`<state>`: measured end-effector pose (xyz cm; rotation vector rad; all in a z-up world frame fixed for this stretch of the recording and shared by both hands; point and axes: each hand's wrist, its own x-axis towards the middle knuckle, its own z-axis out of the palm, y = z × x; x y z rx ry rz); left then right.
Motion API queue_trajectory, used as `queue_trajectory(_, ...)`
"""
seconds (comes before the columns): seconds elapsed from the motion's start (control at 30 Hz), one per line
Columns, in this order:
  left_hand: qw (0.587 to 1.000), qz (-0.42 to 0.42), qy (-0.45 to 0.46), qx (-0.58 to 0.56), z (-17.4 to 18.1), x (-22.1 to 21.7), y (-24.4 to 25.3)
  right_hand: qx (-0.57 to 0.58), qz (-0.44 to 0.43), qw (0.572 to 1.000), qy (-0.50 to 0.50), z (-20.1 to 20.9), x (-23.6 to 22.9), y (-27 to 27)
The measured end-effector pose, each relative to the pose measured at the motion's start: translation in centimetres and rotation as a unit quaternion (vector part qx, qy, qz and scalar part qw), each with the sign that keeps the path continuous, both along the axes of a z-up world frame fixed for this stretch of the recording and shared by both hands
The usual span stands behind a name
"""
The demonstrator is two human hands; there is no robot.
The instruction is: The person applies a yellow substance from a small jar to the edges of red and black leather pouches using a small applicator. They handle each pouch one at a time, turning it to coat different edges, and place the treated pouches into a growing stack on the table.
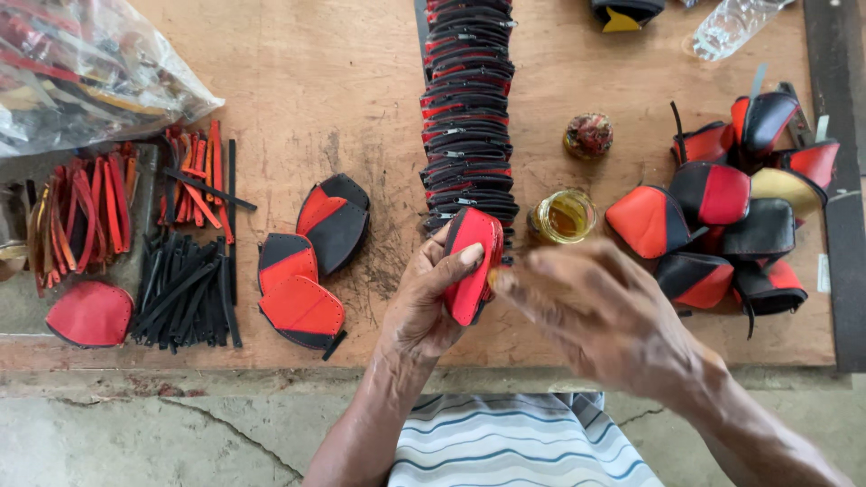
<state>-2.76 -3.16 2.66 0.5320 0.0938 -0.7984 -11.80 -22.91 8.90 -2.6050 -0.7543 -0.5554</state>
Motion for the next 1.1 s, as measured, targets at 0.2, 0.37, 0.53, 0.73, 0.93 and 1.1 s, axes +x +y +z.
queue_trajectory(0.2,1.0,-0.001,0.0,-0.005,0.0,-0.1,0.3,-0.07,-0.022,0.997,-0.001,0.3,0.1,0.3)
queue_trajectory(0.37,1.0,-0.004,0.0,-0.022,-0.5,0.1,0.7,-0.01,-0.01,1.0,0.004,0.5,0.1,0.8)
queue_trajectory(0.53,0.997,-0.043,-0.037,-0.049,-0.4,0.6,1.6,0.01,0.078,0.996,0.041,-0.1,-0.7,1.6)
queue_trajectory(0.73,0.988,-0.116,-0.094,-0.041,-0.7,0.6,3.0,0.125,-0.006,0.99,0.065,-0.4,-0.1,1.4)
queue_trajectory(0.93,0.977,-0.159,-0.128,-0.065,-1.0,0.0,3.5,0.2,0.009,0.966,0.162,-0.1,2.0,1.5)
queue_trajectory(1.1,0.985,-0.141,-0.08,-0.056,-0.7,0.4,2.9,0.302,0.057,0.93,0.2,0.4,2.4,0.6)
